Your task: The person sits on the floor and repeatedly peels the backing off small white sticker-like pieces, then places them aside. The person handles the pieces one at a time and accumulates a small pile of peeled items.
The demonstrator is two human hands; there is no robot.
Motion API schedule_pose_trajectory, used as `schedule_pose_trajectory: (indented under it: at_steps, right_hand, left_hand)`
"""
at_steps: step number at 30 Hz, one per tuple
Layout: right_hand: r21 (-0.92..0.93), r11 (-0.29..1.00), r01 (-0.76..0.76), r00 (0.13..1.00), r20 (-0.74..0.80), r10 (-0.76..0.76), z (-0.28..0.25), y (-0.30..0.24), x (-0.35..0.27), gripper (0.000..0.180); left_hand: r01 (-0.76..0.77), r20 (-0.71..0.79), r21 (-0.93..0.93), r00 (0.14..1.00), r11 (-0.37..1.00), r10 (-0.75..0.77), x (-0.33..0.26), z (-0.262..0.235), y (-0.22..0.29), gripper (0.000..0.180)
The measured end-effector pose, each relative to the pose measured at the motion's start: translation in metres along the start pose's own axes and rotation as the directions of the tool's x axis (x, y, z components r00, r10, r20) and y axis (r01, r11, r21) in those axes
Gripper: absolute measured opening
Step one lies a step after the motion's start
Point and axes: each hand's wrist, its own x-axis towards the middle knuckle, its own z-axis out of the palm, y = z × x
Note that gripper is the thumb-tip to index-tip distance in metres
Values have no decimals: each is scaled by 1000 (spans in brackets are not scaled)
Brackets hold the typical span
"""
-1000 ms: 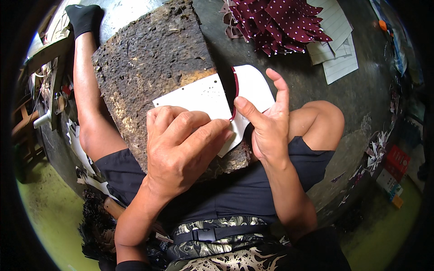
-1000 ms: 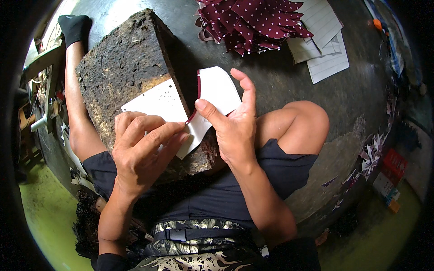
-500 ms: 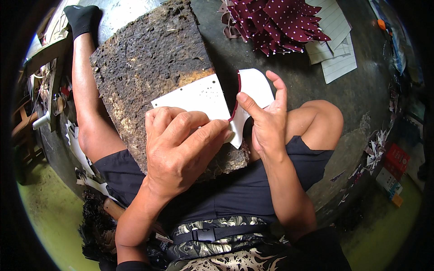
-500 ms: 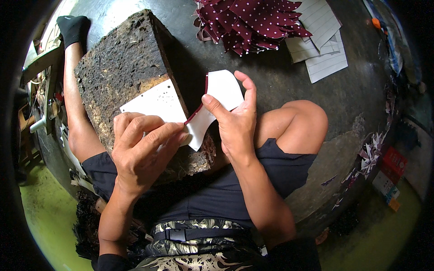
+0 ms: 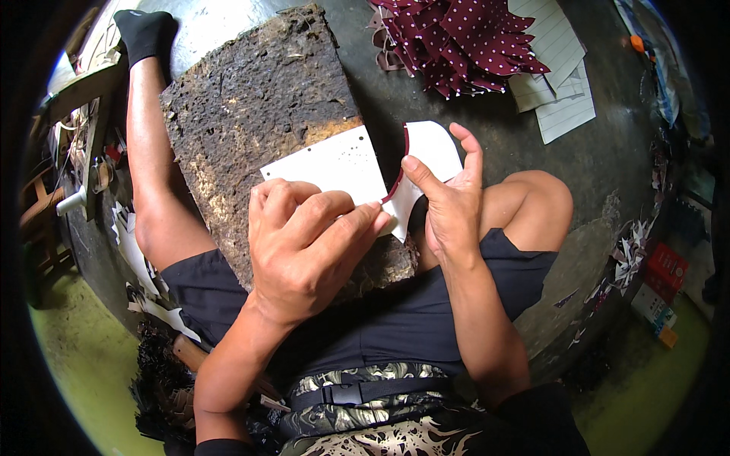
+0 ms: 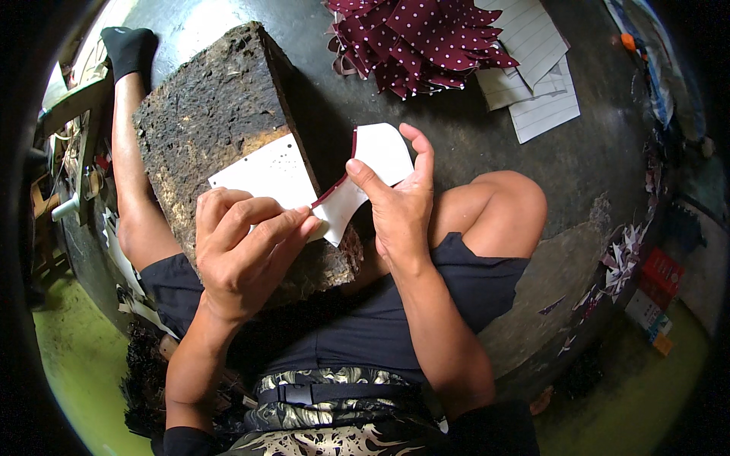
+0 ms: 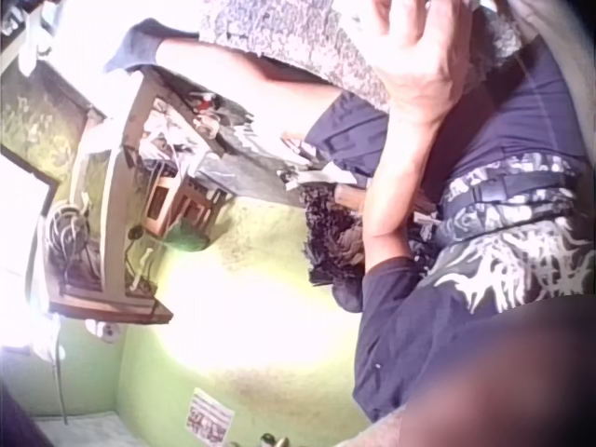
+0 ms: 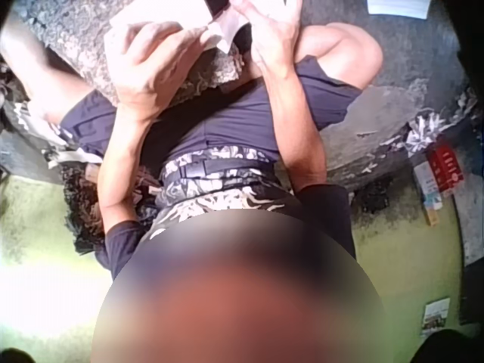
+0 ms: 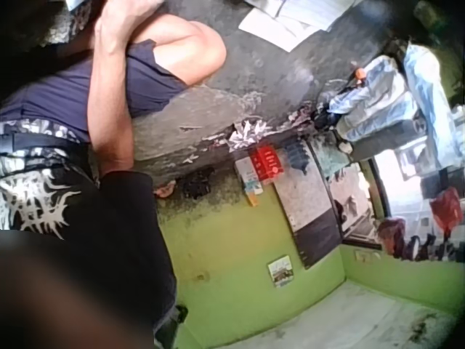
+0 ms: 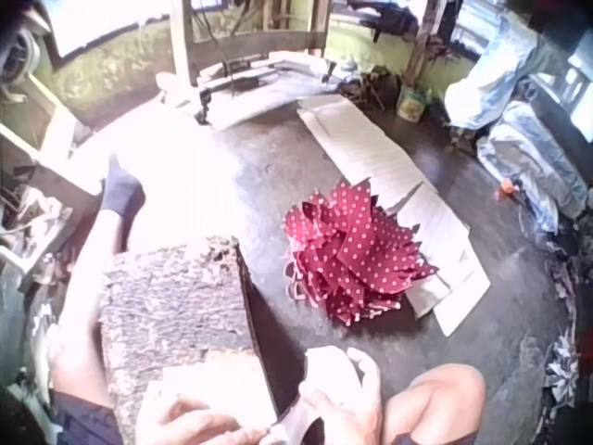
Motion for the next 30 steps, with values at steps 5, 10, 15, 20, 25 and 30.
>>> schedule_pose_trajectory:
  at_steps: [5, 10, 15, 20, 25, 30]
  right_hand:
    - [-60, 997, 42, 999, -17, -43, -2, 2, 2, 84]
    - [-206, 968, 142, 985, -69, -159, -10, 4, 11, 80]
    - [-450, 835, 315, 909, -111, -403, -16, -21, 17, 80]
    - [-327, 848, 417, 904, 245, -350, 9, -99, -12, 90]
    - [-391, 787, 477, 549, 832, 81, 49, -160, -27, 101]
    - [-699, 700, 143, 550, 644, 531, 56, -166, 0, 68]
  left_hand:
    - [55, 60, 29, 997, 998, -56, 0, -5, 7, 30]
    - [82, 111, 86, 990, 993, -91, 4, -7, 15, 32]
    - [184, 194, 64, 962, 981, -193, 9, -13, 25, 42]
    - [291, 86, -404, 956, 867, -281, 35, -38, 16, 62]
    - [218, 129, -138, 971, 966, -201, 39, -81, 23, 73]
    - [681, 243, -347, 730, 645, -639, 16, -79, 0, 36]
